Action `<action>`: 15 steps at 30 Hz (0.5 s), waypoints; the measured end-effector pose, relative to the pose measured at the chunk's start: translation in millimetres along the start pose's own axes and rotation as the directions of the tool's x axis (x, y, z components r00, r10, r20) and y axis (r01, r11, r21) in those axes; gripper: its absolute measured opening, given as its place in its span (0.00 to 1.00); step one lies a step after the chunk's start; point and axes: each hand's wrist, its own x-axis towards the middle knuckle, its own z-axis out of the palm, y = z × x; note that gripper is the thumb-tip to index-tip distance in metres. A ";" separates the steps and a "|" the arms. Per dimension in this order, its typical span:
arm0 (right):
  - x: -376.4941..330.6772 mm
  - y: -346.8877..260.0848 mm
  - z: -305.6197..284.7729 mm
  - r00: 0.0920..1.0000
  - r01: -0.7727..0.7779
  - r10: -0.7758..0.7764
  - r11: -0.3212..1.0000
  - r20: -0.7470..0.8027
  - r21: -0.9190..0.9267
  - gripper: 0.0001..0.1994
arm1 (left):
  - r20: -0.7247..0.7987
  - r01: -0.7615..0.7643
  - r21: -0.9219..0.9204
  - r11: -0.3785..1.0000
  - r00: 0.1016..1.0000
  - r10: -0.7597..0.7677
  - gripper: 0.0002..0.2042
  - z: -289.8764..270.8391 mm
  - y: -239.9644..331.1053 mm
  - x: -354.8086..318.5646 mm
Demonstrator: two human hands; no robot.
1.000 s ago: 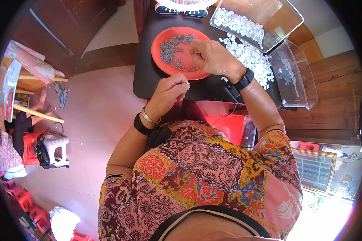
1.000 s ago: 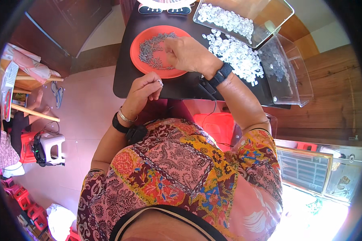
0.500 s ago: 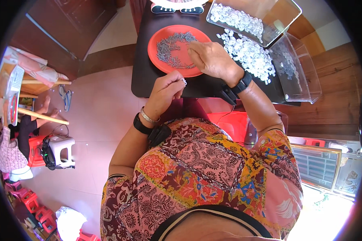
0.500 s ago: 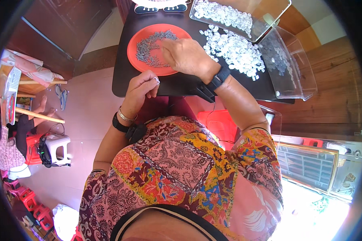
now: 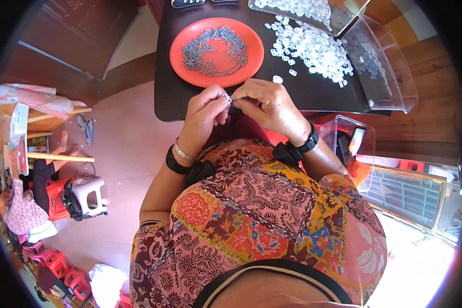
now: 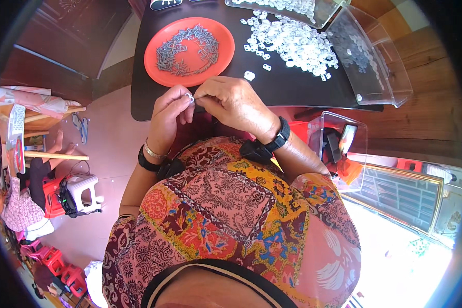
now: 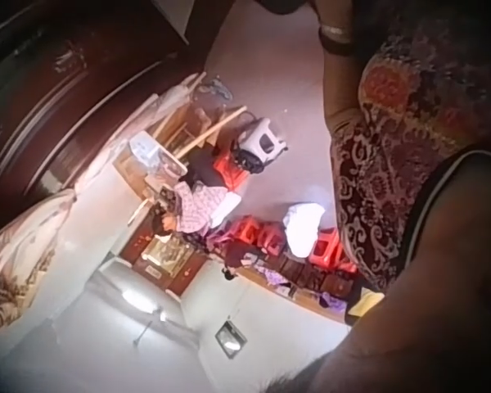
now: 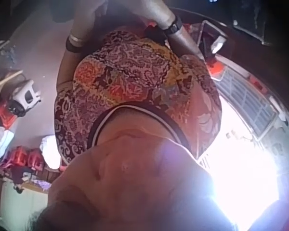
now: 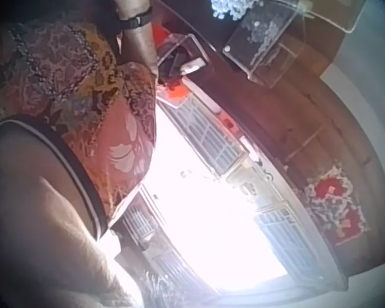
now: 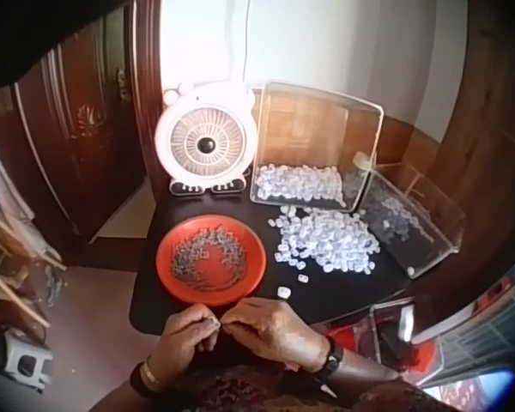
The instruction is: Assembling small plastic components by inserting tiny metal springs into them.
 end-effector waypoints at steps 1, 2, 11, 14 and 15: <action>-0.7 1.6 0.9 1.000 -0.031 0.030 0.997 0.005 0.064 0.03 | 0.000 0.003 0.002 1.000 1.000 -0.003 0.09 1.1 -0.1 -0.5; -1.6 3.3 1.6 0.998 -0.061 0.060 0.990 0.013 0.128 0.03 | -0.001 -0.009 0.012 1.000 1.000 0.009 0.09 2.1 -0.2 -1.1; -6.8 11.4 4.5 0.944 -0.310 0.321 0.790 0.074 0.529 0.02 | 0.008 -0.009 0.037 0.999 1.000 0.009 0.07 4.2 0.7 -2.1; -7.6 11.1 9.8 0.950 -0.298 0.301 0.800 0.081 0.521 0.03 | 0.016 -0.006 0.044 0.999 1.000 0.005 0.07 3.6 0.1 -1.8; -8.3 11.2 11.1 0.952 -0.292 0.294 0.789 0.085 0.541 0.03 | 0.023 -0.010 0.049 0.999 1.000 0.009 0.07 3.4 -0.1 -1.6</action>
